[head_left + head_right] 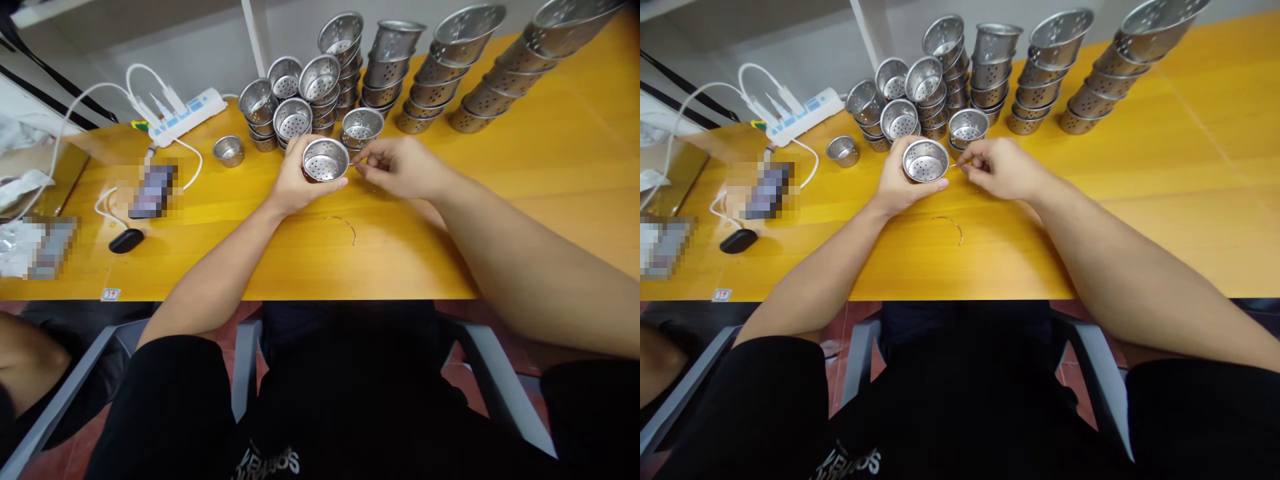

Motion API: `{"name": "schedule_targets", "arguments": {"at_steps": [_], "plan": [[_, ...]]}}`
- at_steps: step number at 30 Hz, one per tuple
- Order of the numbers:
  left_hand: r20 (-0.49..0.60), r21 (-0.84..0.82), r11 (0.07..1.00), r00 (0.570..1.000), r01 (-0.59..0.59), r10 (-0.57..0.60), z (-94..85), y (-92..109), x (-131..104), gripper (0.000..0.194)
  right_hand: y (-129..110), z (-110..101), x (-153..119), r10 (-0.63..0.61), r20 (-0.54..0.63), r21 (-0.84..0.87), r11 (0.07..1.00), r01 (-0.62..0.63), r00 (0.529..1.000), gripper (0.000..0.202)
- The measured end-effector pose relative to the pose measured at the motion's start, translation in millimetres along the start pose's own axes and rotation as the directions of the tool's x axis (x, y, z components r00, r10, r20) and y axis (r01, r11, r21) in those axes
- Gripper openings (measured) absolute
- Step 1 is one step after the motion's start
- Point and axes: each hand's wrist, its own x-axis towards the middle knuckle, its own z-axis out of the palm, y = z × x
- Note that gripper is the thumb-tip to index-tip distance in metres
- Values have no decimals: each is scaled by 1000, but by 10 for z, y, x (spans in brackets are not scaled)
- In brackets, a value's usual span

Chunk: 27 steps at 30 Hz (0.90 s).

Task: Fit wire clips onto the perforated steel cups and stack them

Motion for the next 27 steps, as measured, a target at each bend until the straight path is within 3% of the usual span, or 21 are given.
{"name": "schedule_targets", "arguments": {"at_steps": [6,10,12,15,21,27], "plan": [[22,-136,991,1000,-4,7,81,-153,-45,101,-65,-4,-11,68,-122,106,993,-55,990,57],[44,-144,990,999,-2,8,157,-240,-28,111,-20,101,62,-46,-346,232,964,133,937,67],[67,-154,988,998,2,9,211,-279,-18,122,-38,169,84,-74,-398,275,941,196,915,66],[104,-184,982,992,-46,66,289,-329,-18,132,-107,243,85,-48,-377,311,934,175,925,55],[146,-187,978,981,-96,125,354,-285,-44,132,-138,286,112,-41,-366,303,939,161,930,41],[124,-222,967,980,-126,156,388,-180,-68,121,-140,298,131,-29,-390,350,920,177,920,45]]}}
